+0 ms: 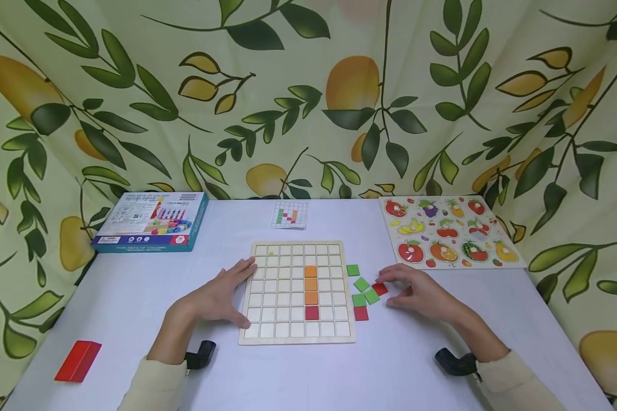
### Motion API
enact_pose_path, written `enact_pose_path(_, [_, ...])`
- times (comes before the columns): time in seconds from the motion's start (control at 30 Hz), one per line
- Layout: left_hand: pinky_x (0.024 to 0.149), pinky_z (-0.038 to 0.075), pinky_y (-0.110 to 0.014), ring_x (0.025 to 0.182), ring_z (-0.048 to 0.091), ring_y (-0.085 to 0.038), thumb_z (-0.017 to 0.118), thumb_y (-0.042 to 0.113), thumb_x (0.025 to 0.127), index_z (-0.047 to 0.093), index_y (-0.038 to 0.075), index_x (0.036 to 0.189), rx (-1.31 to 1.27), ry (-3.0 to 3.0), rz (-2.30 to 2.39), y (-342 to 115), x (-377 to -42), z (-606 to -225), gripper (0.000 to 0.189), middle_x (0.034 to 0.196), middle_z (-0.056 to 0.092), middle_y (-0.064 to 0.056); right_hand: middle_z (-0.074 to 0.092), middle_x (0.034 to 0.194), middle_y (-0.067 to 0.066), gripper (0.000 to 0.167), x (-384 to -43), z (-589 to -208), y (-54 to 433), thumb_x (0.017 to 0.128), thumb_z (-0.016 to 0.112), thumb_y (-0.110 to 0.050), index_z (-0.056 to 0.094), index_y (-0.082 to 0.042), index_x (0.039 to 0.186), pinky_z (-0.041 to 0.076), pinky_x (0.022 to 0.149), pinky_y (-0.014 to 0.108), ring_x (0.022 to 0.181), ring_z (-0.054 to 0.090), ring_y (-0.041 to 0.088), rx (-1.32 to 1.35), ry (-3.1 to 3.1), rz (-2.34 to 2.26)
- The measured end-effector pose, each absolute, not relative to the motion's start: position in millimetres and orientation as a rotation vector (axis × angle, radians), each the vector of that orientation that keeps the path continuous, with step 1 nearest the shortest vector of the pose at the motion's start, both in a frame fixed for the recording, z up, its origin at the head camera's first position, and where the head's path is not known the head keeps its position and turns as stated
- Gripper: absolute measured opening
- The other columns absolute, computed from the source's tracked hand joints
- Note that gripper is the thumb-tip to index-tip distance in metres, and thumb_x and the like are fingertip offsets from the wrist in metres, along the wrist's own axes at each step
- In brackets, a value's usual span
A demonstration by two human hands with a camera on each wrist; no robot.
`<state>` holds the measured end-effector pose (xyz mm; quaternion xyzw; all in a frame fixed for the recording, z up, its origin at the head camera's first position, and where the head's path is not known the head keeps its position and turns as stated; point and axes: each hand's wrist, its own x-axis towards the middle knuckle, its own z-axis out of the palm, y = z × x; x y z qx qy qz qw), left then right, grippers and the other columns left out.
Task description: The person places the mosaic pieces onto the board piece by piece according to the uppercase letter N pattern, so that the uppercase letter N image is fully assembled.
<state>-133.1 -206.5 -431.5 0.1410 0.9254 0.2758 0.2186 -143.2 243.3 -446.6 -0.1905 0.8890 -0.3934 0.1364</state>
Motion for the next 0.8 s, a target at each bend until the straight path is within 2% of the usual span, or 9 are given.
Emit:
enact_pose_path(0.23, [0.131,0.009,-0.061,0.162,0.012,-0.036,0.095,0.035,0.062,0.032,0.007,0.16,0.405,2.569,0.753,-208.1,-132.6,-431.4,0.12,0.174,0.018,-0.007,0.068,0.129,0.008,0.04,-147.0,-450.7,241.5,0.083,0.084,-0.011,0.073,-0.017,0.121,0.06,0.076,0.016,0.118,0.062,0.029,-0.553,2.62,-1.088])
enact_pose_path(0.47, [0.131,0.008,-0.061,0.162,0.011,-0.037,0.095,0.034,0.063,0.032,0.007,0.16,0.415,2.56,0.765,-208.6,-133.7,-430.8,0.119,0.174,0.018,-0.007,0.073,0.117,0.001,0.036,-149.6,-452.5,236.7,0.083,0.083,-0.01,0.074,-0.021,0.116,0.056,0.085,0.014,0.11,0.067,0.021,-0.531,2.685,-1.007])
enact_pose_path(0.63, [0.13,0.008,-0.063,0.161,0.011,-0.038,0.096,0.035,0.063,0.031,0.008,0.16,0.403,2.558,0.777,-207.2,-134.6,-429.2,0.12,0.174,0.017,-0.008,0.075,0.113,0.0,0.033,-149.9,-453.4,235.3,0.083,0.082,-0.007,0.076,-0.021,0.112,0.056,0.082,0.015,0.104,0.066,0.018,-0.5,2.712,-0.977])
enact_pose_path(0.8, [0.13,0.008,-0.063,0.161,0.011,-0.038,0.096,0.034,0.063,0.032,0.008,0.16,0.401,2.554,0.779,-207.5,-133.5,-428.0,0.12,0.174,0.017,-0.008,0.074,0.11,-0.003,0.03,-151.6,-448.5,235.4,0.084,0.083,-0.012,0.076,-0.021,0.111,0.055,0.08,0.017,0.101,0.065,0.014,-0.483,2.698,-0.958])
